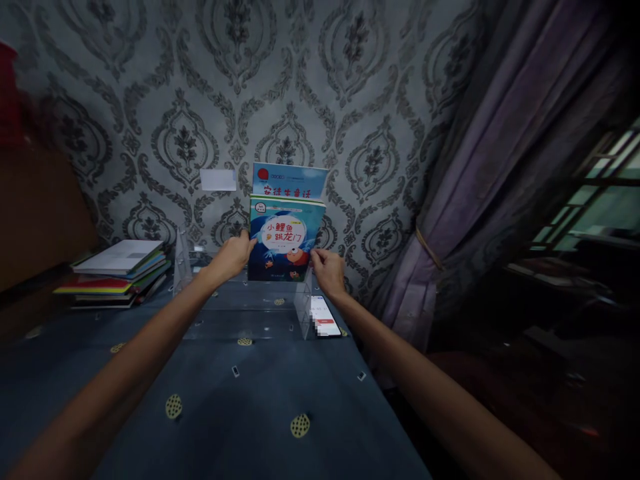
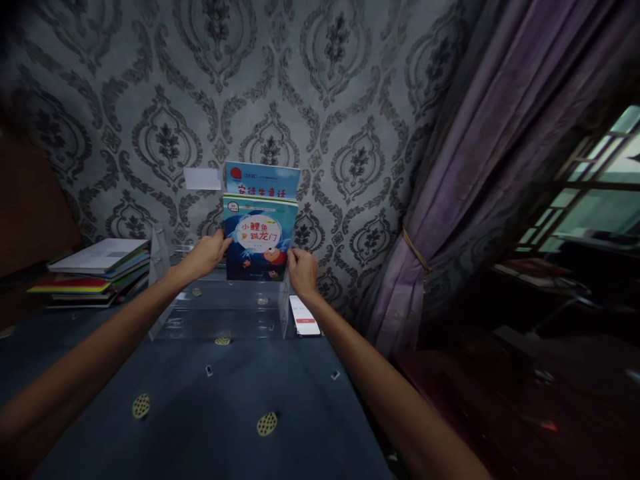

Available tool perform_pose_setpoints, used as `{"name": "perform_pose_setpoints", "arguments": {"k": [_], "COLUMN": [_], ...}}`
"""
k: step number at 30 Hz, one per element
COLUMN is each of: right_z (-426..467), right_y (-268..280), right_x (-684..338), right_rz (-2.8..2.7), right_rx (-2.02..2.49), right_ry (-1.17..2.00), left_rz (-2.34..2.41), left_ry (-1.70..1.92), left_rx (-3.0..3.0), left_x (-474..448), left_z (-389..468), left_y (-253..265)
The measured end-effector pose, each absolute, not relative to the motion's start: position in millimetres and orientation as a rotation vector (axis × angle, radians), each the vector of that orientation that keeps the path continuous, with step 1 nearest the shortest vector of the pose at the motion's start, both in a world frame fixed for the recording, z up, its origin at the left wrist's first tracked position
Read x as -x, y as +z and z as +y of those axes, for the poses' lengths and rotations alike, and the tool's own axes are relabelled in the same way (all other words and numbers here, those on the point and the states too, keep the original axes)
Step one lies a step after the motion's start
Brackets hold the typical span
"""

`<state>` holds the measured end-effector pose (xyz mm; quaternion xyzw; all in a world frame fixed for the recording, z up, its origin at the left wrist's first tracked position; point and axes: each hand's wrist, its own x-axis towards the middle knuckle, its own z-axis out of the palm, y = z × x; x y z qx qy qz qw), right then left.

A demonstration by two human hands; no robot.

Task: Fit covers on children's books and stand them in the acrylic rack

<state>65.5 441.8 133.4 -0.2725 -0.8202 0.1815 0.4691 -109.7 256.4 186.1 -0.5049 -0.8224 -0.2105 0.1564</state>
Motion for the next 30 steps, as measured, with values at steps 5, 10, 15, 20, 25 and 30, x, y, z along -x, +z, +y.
{"name": "perform_pose_setpoints", "arguments": {"k": [5,10,15,20,25,30], "right_z": [439.4,436.5,436.4,442.6,450.6,455.0], "right_y": [132.6,132.6,143.1,176.9,205.8,210.5], "right_x": [-63.2,-63.5,-65.0,-57.6,-42.3,-33.9], "right_rz": [-2.005,-1.99,-1.961,-1.873,-1.697,-1.65], "right_rx": [0.676,0.703,0.674,0.567,0.393,0.397], "right_ry": [0.433,0.432,0.463,0.494,0.782,0.878], "left_rz": [-2.356,-2.335,-2.294,-2.202,-2.117,-2.121], "left_ry": [-0.599,-0.603,-0.645,-0.996,-1.237,-1.264], "left_rx": [1.45,1.463,1.457,1.39,1.42,1.429], "left_x": [112.1,118.1,122.0,124.2,126.0,126.2], "left_z": [256.1,256.1,254.3,257.5,265.7,269.0], "left_y": [185.8,183.1,186.9,205.9,224.2,226.1]}}
